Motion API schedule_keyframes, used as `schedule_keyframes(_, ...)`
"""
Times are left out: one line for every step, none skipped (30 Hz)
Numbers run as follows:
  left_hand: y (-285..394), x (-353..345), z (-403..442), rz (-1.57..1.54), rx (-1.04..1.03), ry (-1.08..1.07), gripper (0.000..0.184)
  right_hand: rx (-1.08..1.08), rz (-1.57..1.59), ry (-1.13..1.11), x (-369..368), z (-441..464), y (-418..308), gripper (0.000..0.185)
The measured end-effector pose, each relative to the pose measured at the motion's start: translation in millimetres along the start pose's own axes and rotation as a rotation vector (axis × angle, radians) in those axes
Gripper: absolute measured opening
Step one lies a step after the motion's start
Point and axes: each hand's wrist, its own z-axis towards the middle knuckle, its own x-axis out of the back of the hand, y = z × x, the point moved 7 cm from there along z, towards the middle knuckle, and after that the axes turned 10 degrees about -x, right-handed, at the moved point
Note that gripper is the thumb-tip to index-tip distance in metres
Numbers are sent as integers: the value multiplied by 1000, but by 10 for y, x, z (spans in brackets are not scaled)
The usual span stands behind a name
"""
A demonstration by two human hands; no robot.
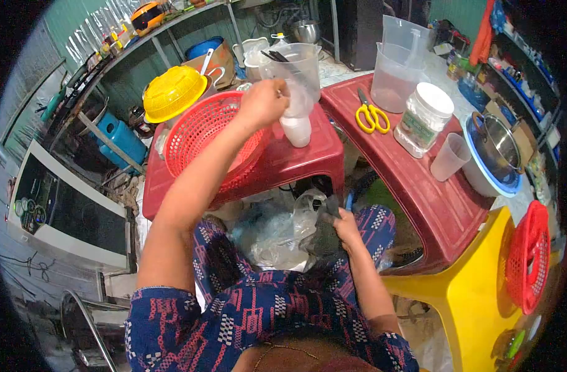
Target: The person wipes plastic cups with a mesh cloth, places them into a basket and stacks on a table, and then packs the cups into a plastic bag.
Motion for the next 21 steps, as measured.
schedule_keyframes(-160, -86, 53, 53, 63, -92, 23, 6, 7, 1, 23, 60, 73, 14)
schedule_keyframes(-315, -177, 79, 106, 128, -185, 23, 83, -54, 9, 49, 103, 116, 17)
schedule_keyframes(-419, -231, 115, 110, 121, -186, 23, 160, -115, 18, 60, 117, 112, 21)
schedule_keyframes(-512, -314, 134, 168, 129, -242, 23, 163, -110, 21, 41, 71, 45, 21)
schedule_keyframes(-602, -409, 138, 226, 136, -299, 23, 146, -128, 24, 23, 16, -6, 21)
schedule_keyframes(-614, -446, 137, 226, 130, -303, 23, 127, -146, 28, 5, -30, -49, 21)
schedule_keyframes(-642, -495, 120, 256, 139, -333, 23, 126, -142, 31, 6, -43, -59, 21)
schedule_keyframes(-675, -539, 99, 287, 149, -363, 23, 114, -151, 32, 3, -50, -56, 21)
schedule_keyframes(-640, -536, 90, 287, 150, -365, 23, 104, -161, 30, -4, -54, -57, 21)
schedule_keyframes(-608, -534, 83, 317, 155, -372, 24, 103, -159, 28, -12, -61, -71, 21)
schedule_keyframes(-578, -529, 81, 347, 161, -379, 24, 43, -137, 19, -21, -59, -49, 21)
schedule_keyframes(-557, -541, 86, 348, 163, -380, 24, -16, -115, 11, -27, -55, -15, 20)
schedule_keyframes(-544, -561, 88, 357, 175, -396, 24, -16, -114, 9, -26, -37, 3, 20)
schedule_keyframes(-538, -571, 87, 364, 186, -411, 24, 51, -162, 14, -22, -16, -6, 20)
schedule_keyframes(-567, -596, 89, 364, 185, -411, 24, 119, -210, 20, -19, 1, -17, 19)
schedule_keyframes(-576, -608, 107, 372, 151, -372, 22, 120, -210, 21, -9, 26, 11, 19)
schedule_keyframes(-582, -617, 124, 379, 117, -333, 20, 124, -233, 26, 0, 46, 40, 20)
schedule_keyframes(-551, -612, 128, 379, 116, -333, 20, 128, -255, 32, -25, 16, -7, 20)
schedule_keyframes(-516, -625, 127, 454, 103, -367, 20, 127, -255, 33, -38, -21, -53, 20)
schedule_keyframes(-482, -641, 118, 530, 91, -401, 21, 58, -232, 28, -41, -55, -59, 20)
schedule_keyframes(-448, -647, 94, 529, 92, -401, 21, -12, -209, 23, -56, -89, -66, 21)
